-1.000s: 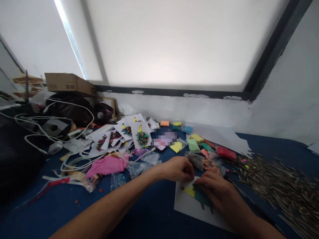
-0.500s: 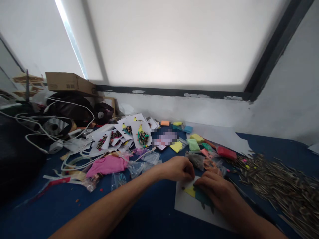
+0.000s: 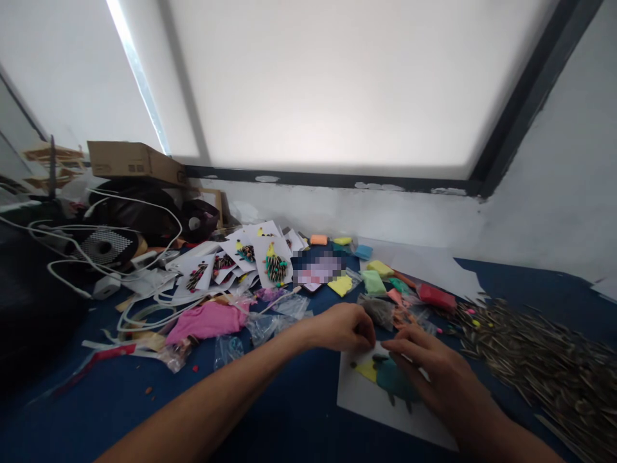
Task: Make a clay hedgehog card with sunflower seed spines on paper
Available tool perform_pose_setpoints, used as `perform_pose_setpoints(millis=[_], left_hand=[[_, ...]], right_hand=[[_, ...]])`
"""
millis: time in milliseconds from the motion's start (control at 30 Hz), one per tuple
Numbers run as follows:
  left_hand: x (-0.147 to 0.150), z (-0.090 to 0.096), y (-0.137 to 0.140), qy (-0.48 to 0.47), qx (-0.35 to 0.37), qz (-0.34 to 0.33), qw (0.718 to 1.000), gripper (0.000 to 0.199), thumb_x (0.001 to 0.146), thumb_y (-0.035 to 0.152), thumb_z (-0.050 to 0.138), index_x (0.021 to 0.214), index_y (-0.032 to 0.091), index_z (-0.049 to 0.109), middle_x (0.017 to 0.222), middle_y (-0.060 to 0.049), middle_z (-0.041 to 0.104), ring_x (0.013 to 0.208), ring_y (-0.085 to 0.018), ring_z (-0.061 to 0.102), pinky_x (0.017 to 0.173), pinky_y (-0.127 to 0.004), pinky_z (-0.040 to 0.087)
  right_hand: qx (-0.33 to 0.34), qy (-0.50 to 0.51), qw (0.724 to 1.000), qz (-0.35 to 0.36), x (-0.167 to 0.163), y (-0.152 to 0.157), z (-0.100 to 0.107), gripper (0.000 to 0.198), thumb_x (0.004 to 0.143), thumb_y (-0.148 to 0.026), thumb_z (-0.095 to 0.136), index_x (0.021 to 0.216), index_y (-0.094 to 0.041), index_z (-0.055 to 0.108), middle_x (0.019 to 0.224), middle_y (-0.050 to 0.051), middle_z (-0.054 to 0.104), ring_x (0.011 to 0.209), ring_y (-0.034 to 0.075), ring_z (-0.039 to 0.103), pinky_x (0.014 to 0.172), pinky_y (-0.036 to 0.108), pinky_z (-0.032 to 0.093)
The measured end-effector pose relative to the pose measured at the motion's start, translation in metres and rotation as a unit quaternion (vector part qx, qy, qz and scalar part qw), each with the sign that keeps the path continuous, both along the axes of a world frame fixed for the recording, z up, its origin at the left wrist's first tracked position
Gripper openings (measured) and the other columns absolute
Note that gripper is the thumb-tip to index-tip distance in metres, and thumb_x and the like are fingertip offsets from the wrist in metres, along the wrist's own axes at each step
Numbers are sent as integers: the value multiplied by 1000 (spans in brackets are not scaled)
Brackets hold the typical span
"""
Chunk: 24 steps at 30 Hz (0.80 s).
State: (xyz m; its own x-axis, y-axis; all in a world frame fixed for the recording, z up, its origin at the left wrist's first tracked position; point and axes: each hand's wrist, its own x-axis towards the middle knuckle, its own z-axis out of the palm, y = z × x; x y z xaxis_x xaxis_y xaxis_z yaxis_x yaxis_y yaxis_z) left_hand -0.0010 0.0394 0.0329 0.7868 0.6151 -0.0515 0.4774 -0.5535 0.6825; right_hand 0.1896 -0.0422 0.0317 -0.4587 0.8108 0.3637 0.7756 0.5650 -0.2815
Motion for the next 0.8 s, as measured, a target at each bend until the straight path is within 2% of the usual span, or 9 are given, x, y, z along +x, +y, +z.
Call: perform_pose_setpoints(millis=[100,233,300,400,500,667,800], left_hand=[[0,0,-1,-3,-8,1,1000,13,76,11,62,85,11,72,81,-4,67,71,-12,60,58,-17,40],[0,1,-1,-2,-28,12,1000,12,76,12,62,84,12,72,79,-3,67,69,-12,60,56,-16,38],[1,1,-1,0,-34,13,999,13,76,12,62,83,11,72,77,-3,67,68,-12,60,55,-16,38],[1,1,-1,-1,-28,11,1000,13,75,12,62,84,11,72,77,-3,67,67,-12,59,55,-17,38],[1,1,-1,0,-23,10,1000,14,75,12,62,84,11,72,75,-3,67,65,-11,59,54,-17,38],[1,2,-1,10,-28,6,1000,15,75,12,62,86,10,72,77,-4,69,67,-12,60,54,-17,38],[2,1,0,14,-21,4,1000,15,74,10,62,84,11,73,75,-3,69,65,-12,61,54,-17,39]], right_hand=[[21,-17,999,-43,17,5,6,28,92,-30,41,89,-25,69,90,7,67,77,19,66,63,28,50],[56,-73,984,-152,58,15,11,29,86,-37,44,78,-25,69,83,8,68,72,24,66,57,33,48],[20,-96,976,-193,78,20,11,28,84,-37,45,77,-26,70,84,8,70,72,26,66,55,34,48],[-38,-120,971,-205,95,24,10,26,82,-33,48,78,-26,73,84,7,71,72,25,67,60,35,49],[-66,-143,964,-216,98,25,8,24,80,-28,50,78,-27,74,82,7,71,69,24,67,55,33,47],[-70,-178,956,-222,93,23,7,18,77,-21,56,69,-27,71,77,5,69,64,23,65,52,30,41],[-35,-159,961,-222,89,24,5,22,77,-14,55,60,-24,65,68,7,64,57,20,61,46,27,33]])
